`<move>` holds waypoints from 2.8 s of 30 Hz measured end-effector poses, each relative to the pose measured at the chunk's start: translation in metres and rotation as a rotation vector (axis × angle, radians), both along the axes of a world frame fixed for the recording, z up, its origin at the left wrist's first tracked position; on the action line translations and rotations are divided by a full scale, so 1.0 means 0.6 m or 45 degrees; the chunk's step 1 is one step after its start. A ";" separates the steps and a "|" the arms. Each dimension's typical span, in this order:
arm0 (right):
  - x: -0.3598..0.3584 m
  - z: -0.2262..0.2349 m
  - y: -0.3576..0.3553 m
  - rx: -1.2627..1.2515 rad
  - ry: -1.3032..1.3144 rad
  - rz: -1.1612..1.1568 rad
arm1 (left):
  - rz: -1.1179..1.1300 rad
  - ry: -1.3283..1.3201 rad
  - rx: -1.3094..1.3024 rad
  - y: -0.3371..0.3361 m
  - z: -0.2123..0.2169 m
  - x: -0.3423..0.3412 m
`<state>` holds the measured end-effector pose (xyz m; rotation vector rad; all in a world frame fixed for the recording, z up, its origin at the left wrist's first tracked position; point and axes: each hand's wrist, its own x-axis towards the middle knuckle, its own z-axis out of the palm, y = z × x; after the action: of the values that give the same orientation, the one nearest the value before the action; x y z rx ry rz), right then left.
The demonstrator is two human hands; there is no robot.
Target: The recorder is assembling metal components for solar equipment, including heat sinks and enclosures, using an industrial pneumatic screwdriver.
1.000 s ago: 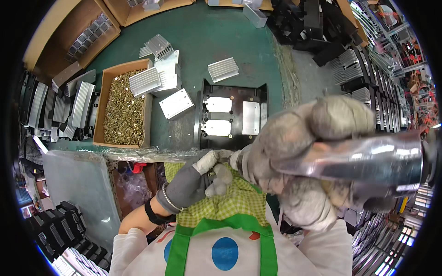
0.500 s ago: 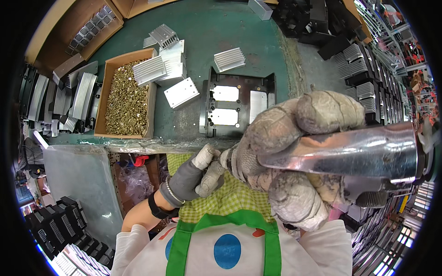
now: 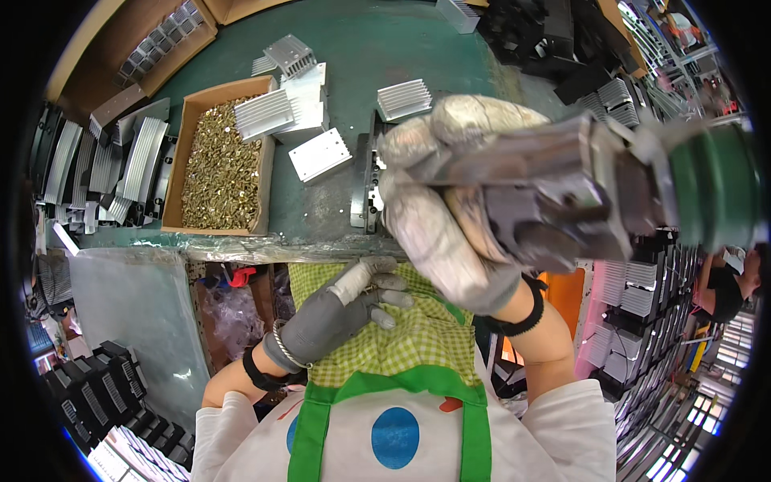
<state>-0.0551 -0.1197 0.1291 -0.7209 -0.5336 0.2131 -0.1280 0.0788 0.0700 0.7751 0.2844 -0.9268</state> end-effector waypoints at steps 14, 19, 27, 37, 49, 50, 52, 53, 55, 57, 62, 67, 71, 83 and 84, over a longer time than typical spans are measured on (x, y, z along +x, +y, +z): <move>0.011 -0.046 0.046 -0.487 -0.220 -0.307 | -0.042 -0.193 -0.044 0.042 -0.011 0.017; 0.034 0.030 0.044 -0.146 -0.146 0.115 | 0.137 -0.107 -0.051 0.040 -0.006 0.018; -0.021 0.082 -0.002 -0.263 -0.256 0.152 | 0.079 -0.048 -0.291 0.020 -0.004 0.017; -0.031 0.106 0.034 -0.455 -0.163 -0.207 | -0.009 -0.025 -0.292 0.018 -0.003 0.023; 0.040 -0.020 0.058 -0.527 0.069 -0.843 | -0.062 -0.027 -0.175 0.042 -0.003 0.014; 0.049 -0.022 0.064 -0.420 0.067 -0.815 | -0.043 -0.004 -0.153 0.043 -0.003 0.013; 0.059 -0.019 0.070 0.016 0.279 -0.534 | 0.021 0.032 -0.126 0.046 -0.003 0.011; 0.061 -0.016 0.070 0.343 0.485 -0.274 | -0.025 0.034 -0.076 0.051 -0.002 0.014; 0.059 -0.016 0.073 0.018 0.326 -0.362 | -0.109 -0.013 -0.071 0.063 -0.002 0.023; 0.052 -0.018 0.073 -0.683 0.013 -0.592 | -0.109 -0.139 -0.076 0.067 0.000 0.033; 0.041 -0.012 0.062 0.055 0.253 -0.247 | 0.168 -0.102 0.101 0.044 0.025 0.031; -0.023 0.021 0.029 -0.117 0.262 -0.417 | 0.170 -0.093 -0.009 0.050 0.036 0.039; -0.037 0.015 0.009 -0.194 0.035 -0.339 | 0.093 -0.021 -0.268 0.045 0.022 0.043; -0.019 0.046 0.017 -0.203 -0.200 -0.166 | 0.074 -0.019 -0.212 0.021 0.027 0.041; -0.019 0.048 0.016 -0.202 -0.210 -0.160 | 0.079 -0.016 -0.217 0.021 0.027 0.042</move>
<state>-0.0668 -0.1098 0.1579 -0.9290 -0.6305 0.0792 -0.1028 0.0912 0.0862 0.6118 0.2140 -0.8749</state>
